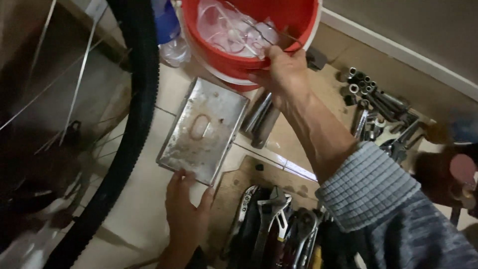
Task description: Organizing and sorting various hand tools like pliers, wrenches, and hammers on a wooden board on the floor.
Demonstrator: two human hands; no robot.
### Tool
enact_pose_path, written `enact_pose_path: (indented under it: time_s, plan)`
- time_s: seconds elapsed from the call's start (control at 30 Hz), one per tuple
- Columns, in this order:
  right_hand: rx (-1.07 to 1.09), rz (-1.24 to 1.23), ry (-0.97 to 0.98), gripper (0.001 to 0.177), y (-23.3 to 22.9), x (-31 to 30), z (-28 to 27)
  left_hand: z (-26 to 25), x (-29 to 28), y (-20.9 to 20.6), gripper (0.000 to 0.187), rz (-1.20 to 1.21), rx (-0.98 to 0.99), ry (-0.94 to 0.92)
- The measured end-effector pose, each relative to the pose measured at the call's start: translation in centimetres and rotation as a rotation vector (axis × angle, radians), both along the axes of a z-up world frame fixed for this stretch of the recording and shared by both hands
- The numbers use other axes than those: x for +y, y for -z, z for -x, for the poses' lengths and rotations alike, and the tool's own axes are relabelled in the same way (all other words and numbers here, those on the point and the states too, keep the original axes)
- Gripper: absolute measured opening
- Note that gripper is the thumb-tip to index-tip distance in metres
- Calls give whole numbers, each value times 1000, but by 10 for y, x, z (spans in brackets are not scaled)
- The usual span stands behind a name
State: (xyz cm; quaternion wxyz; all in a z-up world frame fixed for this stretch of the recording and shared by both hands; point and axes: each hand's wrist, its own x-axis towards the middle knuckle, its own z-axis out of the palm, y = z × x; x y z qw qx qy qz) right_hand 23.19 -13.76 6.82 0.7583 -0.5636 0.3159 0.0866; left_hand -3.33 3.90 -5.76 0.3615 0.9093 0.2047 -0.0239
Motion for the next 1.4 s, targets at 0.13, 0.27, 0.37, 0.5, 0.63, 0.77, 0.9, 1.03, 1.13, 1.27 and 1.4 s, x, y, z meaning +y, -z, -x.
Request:
enact_pose_path:
  time_s: [0.13,0.27,0.37,0.5,0.63,0.77,0.9,1.03,1.13,1.27,1.4]
  plan:
    - [99,23,93,33,-20,14,4,7,-2,3,54,98,21,17]
    - [107,-49,199,31,-5,26,-2,9,-4,12,48,77,-131,50]
    - [-18,-88,355,44,33,38,-16,2,-9,-2,49,102,59,16]
    - [-191,-150,408,44,44,46,-20,-3,-12,-7,53,60,171,26]
    - [-72,-221,320,44,26,39,-7,0,-15,-4,58,41,174,53]
    - [-77,-158,335,57,13,37,-9,0,-16,-2,59,4,211,74]
    - [-35,-113,171,46,7,20,5,3,-15,-3,51,-62,140,130]
    - [-132,273,-106,95,18,-17,51,6,-15,-1,43,-93,53,188]
    - [25,617,-233,46,82,-52,78,13,-11,10,55,-138,-29,218]
    - [163,845,-651,78,106,-58,109,5,-18,-7,60,-124,114,175]
    - [102,1169,-871,84,159,-53,117,1,-21,-16,62,-89,166,154]
